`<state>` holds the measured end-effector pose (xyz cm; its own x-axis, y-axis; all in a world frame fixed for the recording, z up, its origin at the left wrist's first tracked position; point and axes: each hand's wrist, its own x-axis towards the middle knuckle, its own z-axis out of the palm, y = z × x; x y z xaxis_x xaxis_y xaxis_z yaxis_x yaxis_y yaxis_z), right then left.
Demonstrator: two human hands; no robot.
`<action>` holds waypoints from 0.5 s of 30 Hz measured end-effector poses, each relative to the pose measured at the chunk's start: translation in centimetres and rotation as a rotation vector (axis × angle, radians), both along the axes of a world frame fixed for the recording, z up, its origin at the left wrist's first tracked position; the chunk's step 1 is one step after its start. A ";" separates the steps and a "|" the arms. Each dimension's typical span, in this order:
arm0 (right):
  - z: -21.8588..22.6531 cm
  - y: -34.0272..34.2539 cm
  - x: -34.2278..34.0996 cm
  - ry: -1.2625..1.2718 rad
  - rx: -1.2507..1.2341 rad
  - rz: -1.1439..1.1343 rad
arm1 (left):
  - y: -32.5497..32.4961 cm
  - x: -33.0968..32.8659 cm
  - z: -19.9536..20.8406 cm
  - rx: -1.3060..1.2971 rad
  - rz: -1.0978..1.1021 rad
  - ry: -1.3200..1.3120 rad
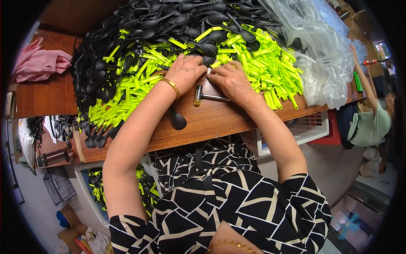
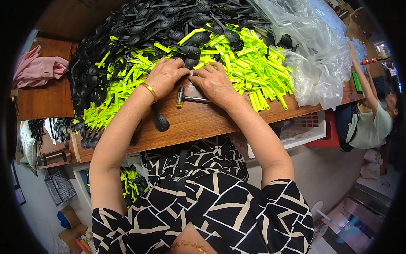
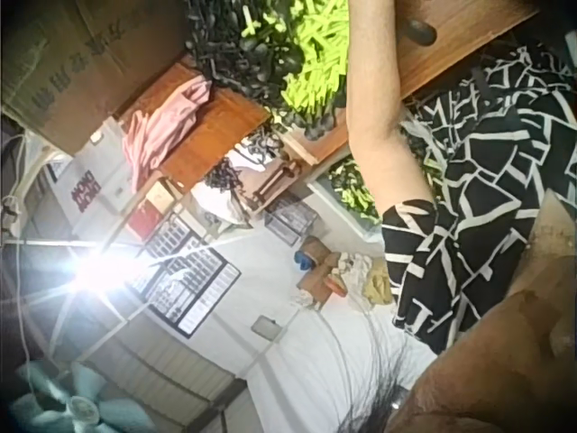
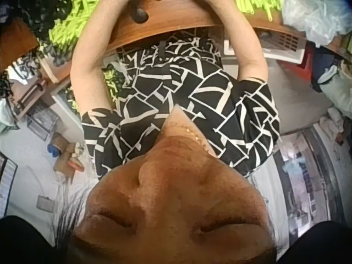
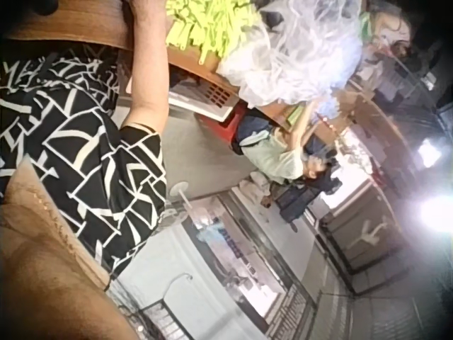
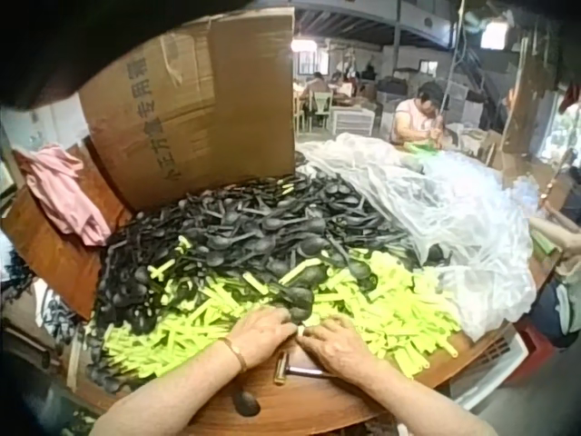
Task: The person assembles kitchen utensils by inserting black perforated heads into neon green handles. They use a small hammer to tap the heads onto the handles, working through a large pile of parts on a wooden table. The assembled utensils are placed into a white bin below the table.
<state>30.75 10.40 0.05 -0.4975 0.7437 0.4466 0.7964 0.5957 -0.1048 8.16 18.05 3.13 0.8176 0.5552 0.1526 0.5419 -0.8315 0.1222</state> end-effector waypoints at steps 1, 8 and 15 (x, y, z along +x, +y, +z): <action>0.1 0.1 0.1 0.026 -0.017 -0.004 | 0.2 -0.1 0.0 0.018 -0.026 0.003; 0.7 -0.7 1.0 0.596 -0.155 -0.119 | 0.2 -0.3 0.9 0.114 -0.017 -0.267; 4.3 -1.9 1.1 0.933 -0.375 -0.147 | -2.5 1.9 2.2 -0.456 0.188 -0.773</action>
